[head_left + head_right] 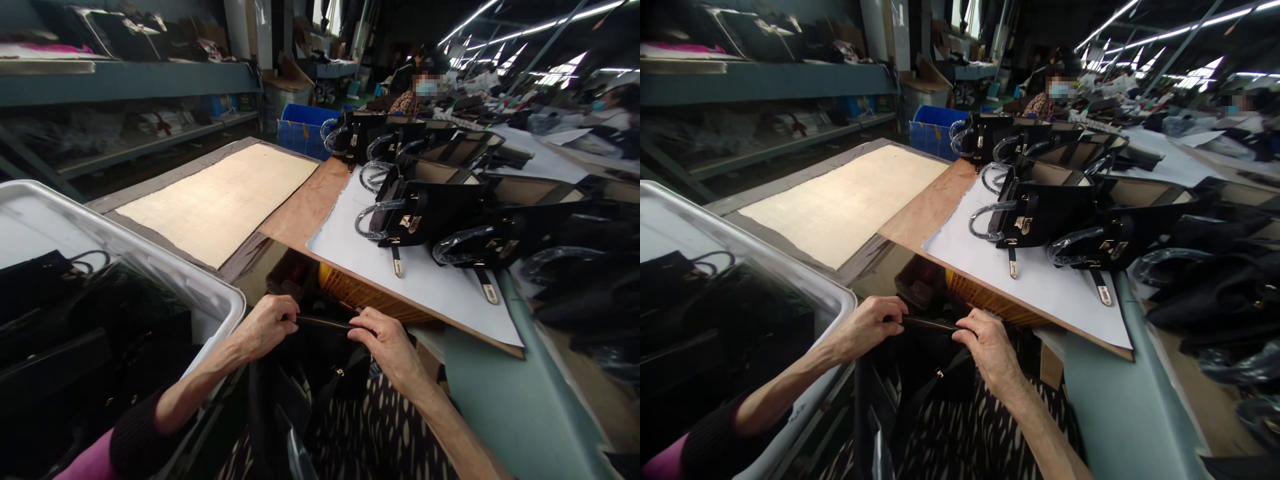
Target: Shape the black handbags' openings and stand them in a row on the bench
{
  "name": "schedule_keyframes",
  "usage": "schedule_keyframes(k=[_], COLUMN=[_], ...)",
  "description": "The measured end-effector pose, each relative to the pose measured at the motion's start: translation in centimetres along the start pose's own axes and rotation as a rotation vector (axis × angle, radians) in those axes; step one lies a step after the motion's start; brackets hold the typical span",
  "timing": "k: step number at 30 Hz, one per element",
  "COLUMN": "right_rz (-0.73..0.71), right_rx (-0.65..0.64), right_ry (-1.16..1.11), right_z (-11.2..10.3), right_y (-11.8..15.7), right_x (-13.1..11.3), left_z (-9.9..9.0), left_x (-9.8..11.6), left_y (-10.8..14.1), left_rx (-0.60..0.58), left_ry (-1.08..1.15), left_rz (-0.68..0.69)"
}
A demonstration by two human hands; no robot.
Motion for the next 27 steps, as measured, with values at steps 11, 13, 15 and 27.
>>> schedule_keyframes(k=[11, 13, 15, 27], right_rz=[-0.148, -0.186, -0.219, -0.249], right_rx=[-0.017, -0.036, -0.068, -0.138], right_ry=[0.225, 0.372, 0.527, 0.552], right_z=[0.6, 0.8, 1.1, 2.8], right_y=[0.4, 0.4, 0.1, -1.7], right_x=[-0.5, -0.9, -1.4, -2.4], left_z=[0.3, 0.6, 0.7, 0.6], left_x=[0.4, 0.0, -0.2, 0.1], left_y=[-0.2, -0.3, -0.4, -0.4], left_rx=[-0.008, 0.013, 0.027, 0.051], left_ry=[-0.057, -0.058, -0.054, -0.042], left_rz=[0.045, 0.049, 0.056, 0.065])
Point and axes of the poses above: each hand's wrist, its own y-axis away from the middle knuckle, its own z-axis out of the palm, x = y × z, the point moved 6 cm from there along -y, towards the middle knuckle, and after that the axes turned 14 degrees about -z, right-handed, at the moved point
